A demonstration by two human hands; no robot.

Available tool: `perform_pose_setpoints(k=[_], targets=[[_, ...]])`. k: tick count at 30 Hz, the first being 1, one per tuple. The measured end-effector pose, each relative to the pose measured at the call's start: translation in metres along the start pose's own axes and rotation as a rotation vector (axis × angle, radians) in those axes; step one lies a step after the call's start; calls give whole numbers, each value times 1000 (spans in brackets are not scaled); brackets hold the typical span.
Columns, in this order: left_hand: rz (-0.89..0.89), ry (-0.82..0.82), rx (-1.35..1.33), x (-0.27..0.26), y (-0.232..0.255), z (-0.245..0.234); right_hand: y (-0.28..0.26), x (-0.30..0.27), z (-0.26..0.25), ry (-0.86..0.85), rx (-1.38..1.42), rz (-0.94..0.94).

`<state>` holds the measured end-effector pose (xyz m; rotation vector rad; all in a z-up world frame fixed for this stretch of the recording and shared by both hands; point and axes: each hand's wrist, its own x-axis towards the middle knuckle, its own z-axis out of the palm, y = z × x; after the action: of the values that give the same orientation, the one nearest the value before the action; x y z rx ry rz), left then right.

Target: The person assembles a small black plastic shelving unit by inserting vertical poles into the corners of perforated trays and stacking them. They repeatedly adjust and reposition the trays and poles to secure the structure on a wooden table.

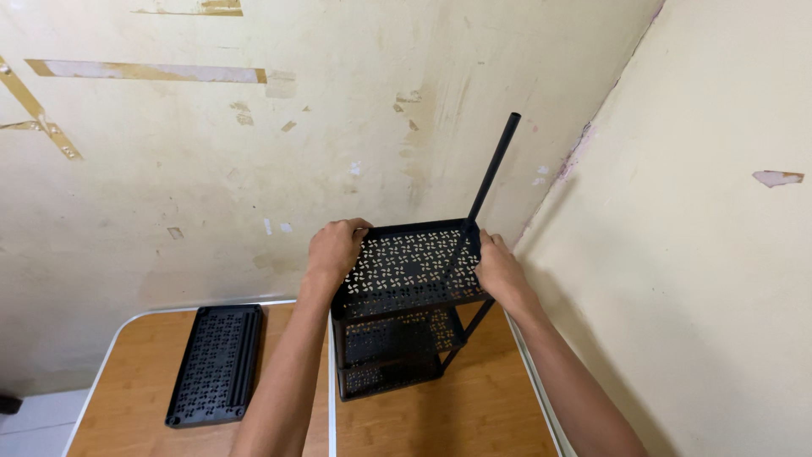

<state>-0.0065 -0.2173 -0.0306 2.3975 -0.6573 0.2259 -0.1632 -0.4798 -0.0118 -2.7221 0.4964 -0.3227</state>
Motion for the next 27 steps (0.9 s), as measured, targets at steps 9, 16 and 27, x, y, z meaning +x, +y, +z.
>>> perform_pose_setpoints(k=[9, 16, 27], targets=[[-88, -183, 25, -40, 29, -42, -13, 11, -16, -36, 145, -134], [-173, -384, -128, -41, 52, -31, -22, 29, -10, -16, 331, -414], [24, 26, -454, -7, 47, 29, -47, 17, 15, -10, 339, -556]])
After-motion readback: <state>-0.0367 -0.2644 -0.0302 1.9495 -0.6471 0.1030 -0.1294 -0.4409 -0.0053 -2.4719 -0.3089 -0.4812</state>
